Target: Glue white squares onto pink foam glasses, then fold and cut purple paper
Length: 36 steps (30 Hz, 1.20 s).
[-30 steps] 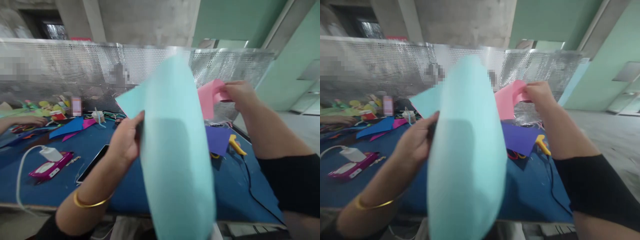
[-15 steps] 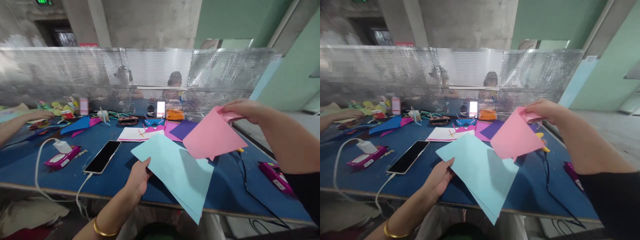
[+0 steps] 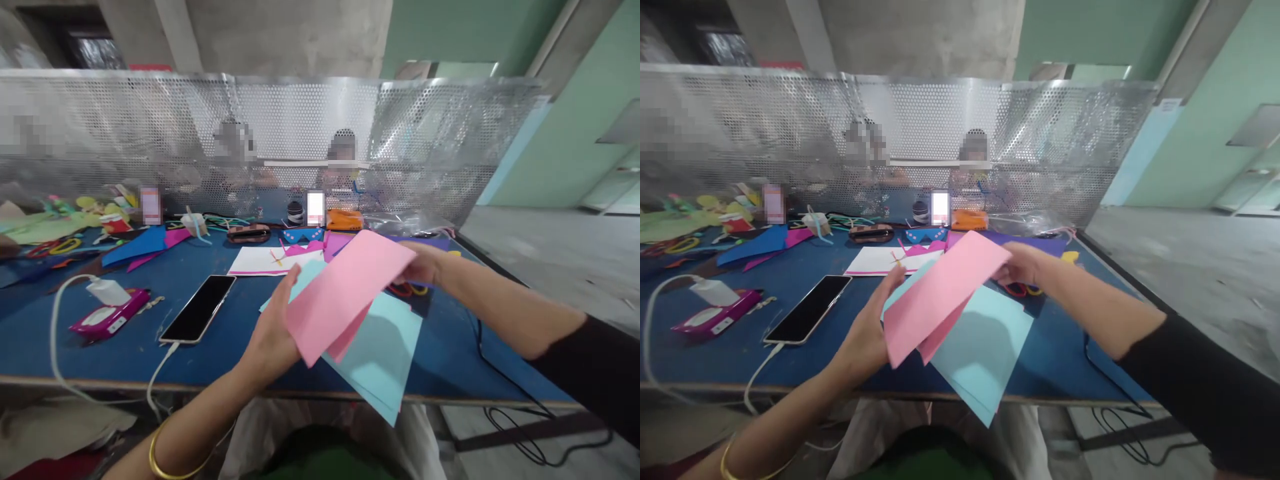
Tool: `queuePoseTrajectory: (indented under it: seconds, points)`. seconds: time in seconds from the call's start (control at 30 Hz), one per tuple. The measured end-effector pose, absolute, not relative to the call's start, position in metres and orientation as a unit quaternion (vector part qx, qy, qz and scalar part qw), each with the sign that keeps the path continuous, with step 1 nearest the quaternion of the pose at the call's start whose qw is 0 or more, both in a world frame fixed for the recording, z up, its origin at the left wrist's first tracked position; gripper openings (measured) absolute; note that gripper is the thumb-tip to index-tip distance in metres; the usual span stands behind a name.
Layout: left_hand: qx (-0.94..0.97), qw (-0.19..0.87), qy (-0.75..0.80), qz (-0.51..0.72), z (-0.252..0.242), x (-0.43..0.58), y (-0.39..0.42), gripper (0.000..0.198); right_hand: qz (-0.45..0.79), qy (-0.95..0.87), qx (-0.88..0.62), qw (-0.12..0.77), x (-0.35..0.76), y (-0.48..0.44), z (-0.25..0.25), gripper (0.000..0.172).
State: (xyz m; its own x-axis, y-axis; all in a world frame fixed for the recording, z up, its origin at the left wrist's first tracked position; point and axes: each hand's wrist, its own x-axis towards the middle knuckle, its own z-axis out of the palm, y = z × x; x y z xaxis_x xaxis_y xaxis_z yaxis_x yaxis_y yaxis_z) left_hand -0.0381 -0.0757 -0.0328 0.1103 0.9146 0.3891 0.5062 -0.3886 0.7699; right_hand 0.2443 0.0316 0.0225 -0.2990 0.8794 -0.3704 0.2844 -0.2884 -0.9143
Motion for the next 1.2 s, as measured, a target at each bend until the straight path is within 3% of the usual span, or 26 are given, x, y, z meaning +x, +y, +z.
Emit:
queuePoseTrajectory:
  seconds: [0.1, 0.13, 0.37, 0.43, 0.53, 0.6, 0.73, 0.87, 1.0, 1.2]
  points:
    - [0.671, 0.315, 0.519, 0.425, -0.032, -0.035, -0.065, 0.043, 0.548, -0.536, -0.624, 0.152, 0.241, 0.023, 0.006, 0.029]
    - [0.647, 0.322, 0.543, 0.427, -0.035, -0.036, -0.061, 0.034, 0.527, -0.543, -0.641, 0.133, 0.242, 0.018, 0.002, 0.023]
    - [0.587, 0.280, 0.654, 0.387, -0.051, -0.052, -0.034, 0.018, 0.295, -0.674, -0.673, 0.072, 0.257, 0.001, -0.026, 0.012]
    - [0.593, 0.298, 0.652, 0.367, -0.051, -0.057, -0.034, 0.025, 0.222, -0.706, -0.670, 0.058, 0.260, 0.002, -0.034, 0.010]
    - [0.609, 0.317, 0.650, 0.326, -0.054, -0.069, -0.036, 0.053, 0.140, -0.730, -0.667, 0.041, 0.263, 0.000, -0.042, 0.014]
    - [0.626, 0.251, 0.668, 0.313, -0.056, -0.080, -0.035, 0.070, 0.102, -0.736, -0.668, 0.030, 0.263, -0.003, -0.045, 0.017]
    - [0.686, 0.108, 0.677, 0.243, -0.058, -0.095, -0.024, 0.061, 0.055, -0.737, -0.673, 0.013, 0.263, -0.006, -0.048, 0.027]
    - [0.732, 0.065, 0.659, 0.159, -0.060, -0.088, -0.014, 0.052, 0.053, -0.732, -0.679, -0.010, 0.261, 0.000, -0.049, 0.037]
    - [0.727, 0.091, 0.665, 0.143, -0.063, -0.075, -0.018, 0.047, 0.077, -0.731, -0.678, -0.014, 0.256, 0.003, -0.051, 0.038]
    - [0.735, 0.042, 0.661, 0.146, -0.064, -0.071, -0.022, 0.068, 0.059, -0.721, -0.690, 0.002, 0.252, 0.004, -0.055, 0.054]
